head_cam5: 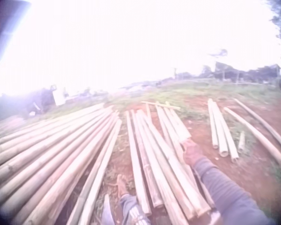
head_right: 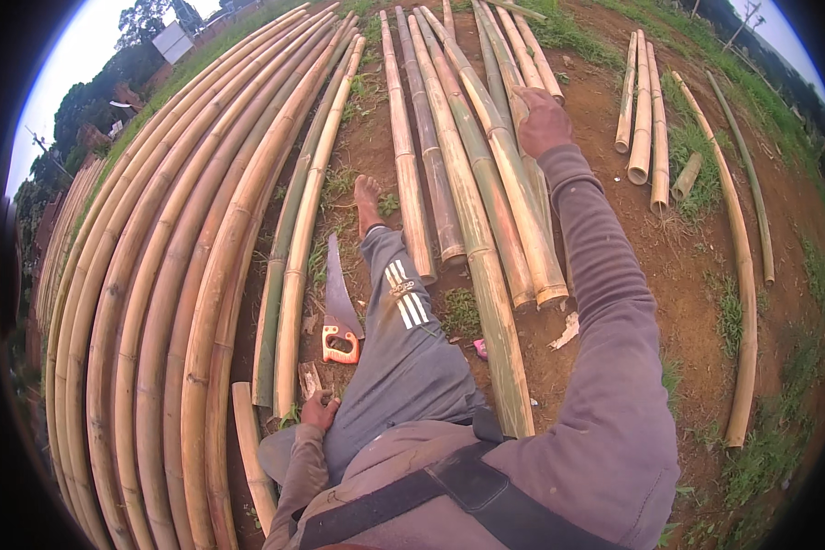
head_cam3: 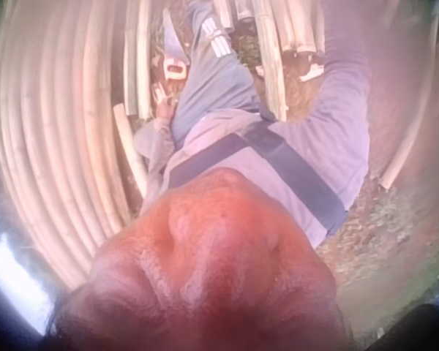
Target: The person measures bamboo poles with a tape measure and cuts them to length using a hand saw. The person handles each pole individually, measures it, marks the cut point, and then saws through the pole.
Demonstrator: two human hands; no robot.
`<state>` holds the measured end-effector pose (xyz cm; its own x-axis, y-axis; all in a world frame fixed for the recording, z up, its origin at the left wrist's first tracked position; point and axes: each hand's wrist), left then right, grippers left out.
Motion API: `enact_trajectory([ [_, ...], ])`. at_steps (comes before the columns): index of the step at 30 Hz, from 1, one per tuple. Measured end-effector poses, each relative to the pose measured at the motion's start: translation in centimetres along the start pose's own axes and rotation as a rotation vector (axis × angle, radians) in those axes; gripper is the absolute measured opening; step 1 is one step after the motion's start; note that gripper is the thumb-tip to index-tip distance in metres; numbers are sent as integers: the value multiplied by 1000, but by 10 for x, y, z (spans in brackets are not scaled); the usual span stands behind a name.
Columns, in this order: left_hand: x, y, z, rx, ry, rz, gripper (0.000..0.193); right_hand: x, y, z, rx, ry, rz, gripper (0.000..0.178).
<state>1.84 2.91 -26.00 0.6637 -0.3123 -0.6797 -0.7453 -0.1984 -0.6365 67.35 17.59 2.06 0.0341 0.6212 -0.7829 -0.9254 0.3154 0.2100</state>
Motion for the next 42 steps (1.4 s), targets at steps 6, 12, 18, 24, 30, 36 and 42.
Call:
enact_trajectory([
  [6, 0, -13, -2, -14, 9, -16, 51, 6, -1, 10, -39, 15, -37, 61],
  [12, 1, -5, 1, -20, 19, -31, 51, 4, 3, 11, -45, 26, -72, 62],
  [18, 2, 0, 5, -13, 35, -39, 52, 1, 4, 1, 4, 48, -49, 57],
  [24, 0, 1, 0, 0, 19, -87, 52, 36, -49, -50, 347, 166, -29, 50],
  [30, 2, -1, 3, 24, 35, -21, 53, 82, -127, -203, 814, 517, -172, 55],
  [36, 4, 8, 10, 30, 55, -3, 52, 94, -143, -269, 975, 667, -169, 52],
  [42, 0, 2, 7, 50, 28, 55, 52, 83, -118, -188, 581, 125, -59, 59],
])
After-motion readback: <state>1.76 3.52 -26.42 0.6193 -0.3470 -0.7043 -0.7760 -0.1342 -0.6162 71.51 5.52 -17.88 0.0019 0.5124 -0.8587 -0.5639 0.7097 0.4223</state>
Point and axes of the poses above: each hand's wrist, its own z-axis towards the middle knuckle, its own x-axis out of the palm, y = z × x, and after that the axes turned 13 degrees about -z, right-handed
